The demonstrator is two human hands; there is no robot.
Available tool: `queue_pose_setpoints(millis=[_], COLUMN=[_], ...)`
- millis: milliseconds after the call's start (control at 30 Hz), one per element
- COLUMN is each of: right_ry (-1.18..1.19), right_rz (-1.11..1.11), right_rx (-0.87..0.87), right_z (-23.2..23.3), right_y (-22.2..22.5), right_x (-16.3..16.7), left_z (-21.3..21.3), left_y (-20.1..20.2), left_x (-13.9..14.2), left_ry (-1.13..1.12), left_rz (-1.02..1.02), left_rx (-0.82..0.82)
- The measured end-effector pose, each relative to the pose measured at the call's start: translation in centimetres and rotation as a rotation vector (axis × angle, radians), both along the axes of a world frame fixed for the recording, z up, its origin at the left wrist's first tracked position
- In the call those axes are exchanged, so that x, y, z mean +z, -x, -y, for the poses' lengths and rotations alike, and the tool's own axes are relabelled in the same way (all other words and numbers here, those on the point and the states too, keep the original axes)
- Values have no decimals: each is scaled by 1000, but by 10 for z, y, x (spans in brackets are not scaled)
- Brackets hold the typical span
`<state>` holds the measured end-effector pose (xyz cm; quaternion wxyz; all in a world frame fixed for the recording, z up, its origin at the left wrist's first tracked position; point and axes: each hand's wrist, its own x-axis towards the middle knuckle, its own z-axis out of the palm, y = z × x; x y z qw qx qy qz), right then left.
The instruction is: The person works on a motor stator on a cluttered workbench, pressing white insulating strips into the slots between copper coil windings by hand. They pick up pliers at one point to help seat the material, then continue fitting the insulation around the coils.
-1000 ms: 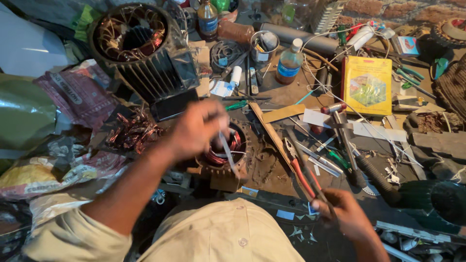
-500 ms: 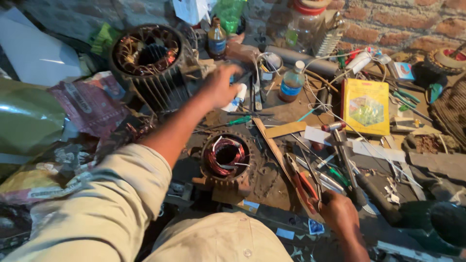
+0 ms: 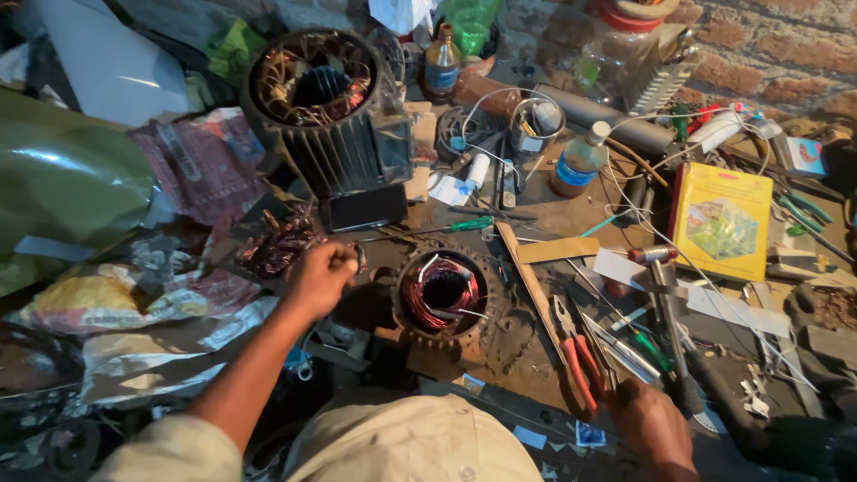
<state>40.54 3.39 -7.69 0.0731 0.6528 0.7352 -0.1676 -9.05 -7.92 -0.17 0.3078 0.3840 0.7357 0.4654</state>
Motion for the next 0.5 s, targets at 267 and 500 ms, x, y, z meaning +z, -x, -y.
queue_pose_setpoints(millis=[267, 500], right_ry=[-42, 12], right_rz=[-11, 33], right_rx=[6, -26], right_z=[-6, 7], right_y=[-4, -2], right_x=[3, 5], left_z=[3, -11], left_y=[-42, -80], left_x=[-24, -17], left_ry=[-98, -379], left_rz=[-192, -517], left_rx=[-48, -76])
